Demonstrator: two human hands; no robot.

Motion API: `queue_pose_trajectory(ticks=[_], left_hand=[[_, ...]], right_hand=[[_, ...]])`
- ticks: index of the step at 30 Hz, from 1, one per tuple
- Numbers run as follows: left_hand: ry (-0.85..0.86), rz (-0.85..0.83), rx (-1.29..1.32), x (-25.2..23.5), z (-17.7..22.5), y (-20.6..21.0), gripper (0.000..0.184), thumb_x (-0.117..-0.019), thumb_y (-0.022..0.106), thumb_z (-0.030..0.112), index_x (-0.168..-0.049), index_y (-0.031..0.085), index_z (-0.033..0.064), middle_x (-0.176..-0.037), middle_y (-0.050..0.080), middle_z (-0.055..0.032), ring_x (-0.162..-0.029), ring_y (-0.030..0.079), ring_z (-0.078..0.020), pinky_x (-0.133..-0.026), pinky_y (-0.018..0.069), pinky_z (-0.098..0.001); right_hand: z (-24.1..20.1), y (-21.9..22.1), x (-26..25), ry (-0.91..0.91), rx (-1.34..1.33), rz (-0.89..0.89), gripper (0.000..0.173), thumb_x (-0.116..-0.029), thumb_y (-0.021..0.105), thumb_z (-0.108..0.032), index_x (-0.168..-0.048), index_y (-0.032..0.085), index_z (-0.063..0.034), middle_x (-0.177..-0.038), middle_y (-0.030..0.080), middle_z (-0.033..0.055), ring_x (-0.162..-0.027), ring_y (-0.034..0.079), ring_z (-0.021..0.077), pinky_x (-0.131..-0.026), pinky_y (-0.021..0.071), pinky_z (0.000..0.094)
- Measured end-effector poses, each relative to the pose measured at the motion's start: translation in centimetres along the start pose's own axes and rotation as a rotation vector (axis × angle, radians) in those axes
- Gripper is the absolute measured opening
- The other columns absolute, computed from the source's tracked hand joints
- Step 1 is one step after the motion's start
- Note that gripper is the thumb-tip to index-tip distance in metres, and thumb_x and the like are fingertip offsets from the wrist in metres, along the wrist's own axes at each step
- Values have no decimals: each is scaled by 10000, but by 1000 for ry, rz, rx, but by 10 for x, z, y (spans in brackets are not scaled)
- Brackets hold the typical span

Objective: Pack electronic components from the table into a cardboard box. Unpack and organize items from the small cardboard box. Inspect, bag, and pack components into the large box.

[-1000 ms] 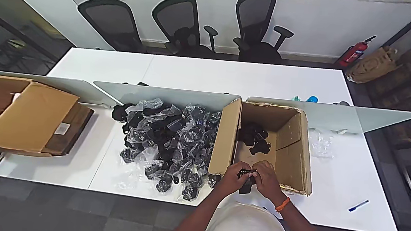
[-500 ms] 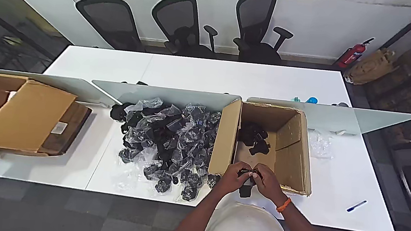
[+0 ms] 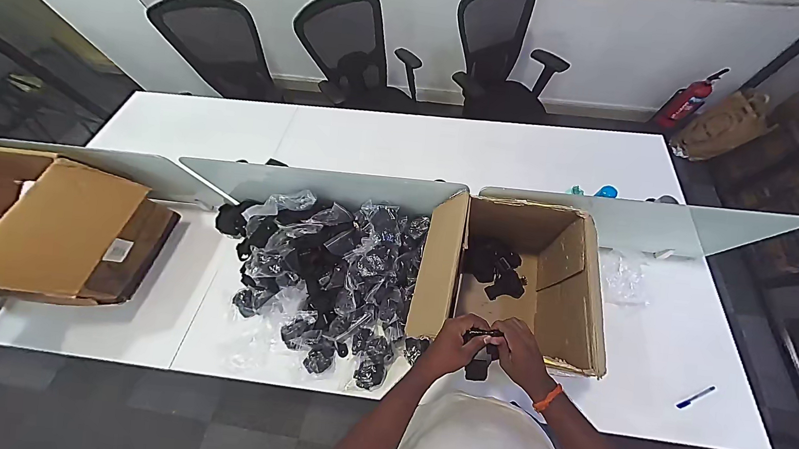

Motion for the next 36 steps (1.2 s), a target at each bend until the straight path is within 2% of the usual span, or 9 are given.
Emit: queue_pose_trajectory(ticks=[3, 10, 20, 23, 25, 27, 30, 33, 36], left_hand=[[29, 29, -126, 3, 0, 2, 192, -984, 673, 158, -1048, 709, -20, -1100, 718, -136, -1057, 688, -176, -977, 562, -352], [142, 97, -370, 12, -3, 15, 249, -1029, 610, 193, -1103, 696, -29, -1150, 705, -171, -1126, 681, -237, -1024, 548, -374], [112, 134, -337, 9, -1, 12, 206, -993, 646, 169, -1066, 721, -8, -1093, 727, -144, -1046, 705, -195, -971, 574, -358], [-40, 182, -148, 2, 2, 7, 179, -980, 669, 142, -1066, 726, -5, -1059, 732, -111, -982, 708, -143, -923, 591, -331], [-200, 251, 122, -2, 8, 1, 165, -994, 627, 90, -1081, 692, -34, -993, 723, -100, -885, 703, -138, -829, 605, -323], [-280, 298, 444, -3, 13, -2, 165, -1043, 544, 91, -1060, 644, -39, -896, 697, -102, -792, 681, -162, -753, 597, -352], [-354, 299, 790, 2, 30, 5, 236, -1094, 421, 175, -1088, 605, 27, -915, 700, -73, -822, 695, -156, -779, 606, -359], [-432, 347, 1090, 5, 43, 22, 353, -1118, 306, 264, -1182, 603, 86, -985, 724, -71, -897, 717, -161, -807, 613, -356], [-476, 355, 1291, 7, 50, 41, 488, -1110, 259, 360, -1121, 669, 95, -1000, 742, -106, -915, 727, -200, -790, 618, -367]], right_hand=[[-2, 1, -5, 26, 101, -33, 277, -1044, 467, -275, -1023, 698, -124, -905, 681, 40, -919, 657, 218, -847, 542, 402], [0, 2, -8, 55, 122, -141, 364, -1041, 376, -296, -955, 677, -111, -886, 665, 52, -908, 648, 238, -834, 528, 416], [-4, -3, -19, 420, -144, -399, 427, -1093, 323, -376, -927, 609, -105, -786, 588, 67, -802, 617, 220, -771, 503, 447], [-2, -12, -10, 420, -170, -286, 443, -1080, 389, -425, -1251, 649, -110, -1161, 687, 58, -1159, 624, 196, -1054, 473, 464], [2, -23, -3, 389, -207, -186, 514, -1061, 396, -420, -1431, 546, -96, -1347, 621, 69, -1303, 548, 201, -1119, 441, 471], [5, -36, 6, 353, -258, -72, 517, -1053, 416, -386, -1449, 534, -76, -1415, 585, 94, -1346, 524, 205, -1134, 446, 434], [1, -49, 17, 267, -330, 25, 436, -1016, 565, -291, -1382, 587, -55, -1424, 575, 132, -1348, 527, 221, -1119, 465, 403], [-10, -58, 16, 141, -387, 19, 450, -947, 667, -240, -1353, 613, -53, -1436, 563, 144, -1361, 517, 227, -1119, 468, 390], [-24, -67, 7, 32, -400, -53, 513, -915, 730, -252, -1397, 602, -132, -1502, 502, 124, -1420, 452, 235, -1164, 432, 415]])
Point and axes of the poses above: each hand's wrist, its own x-axis away from the middle knuckle, its own y-axis out of the palm, z = x × y, the point moved 3 cm from there along -x, towards the middle knuckle
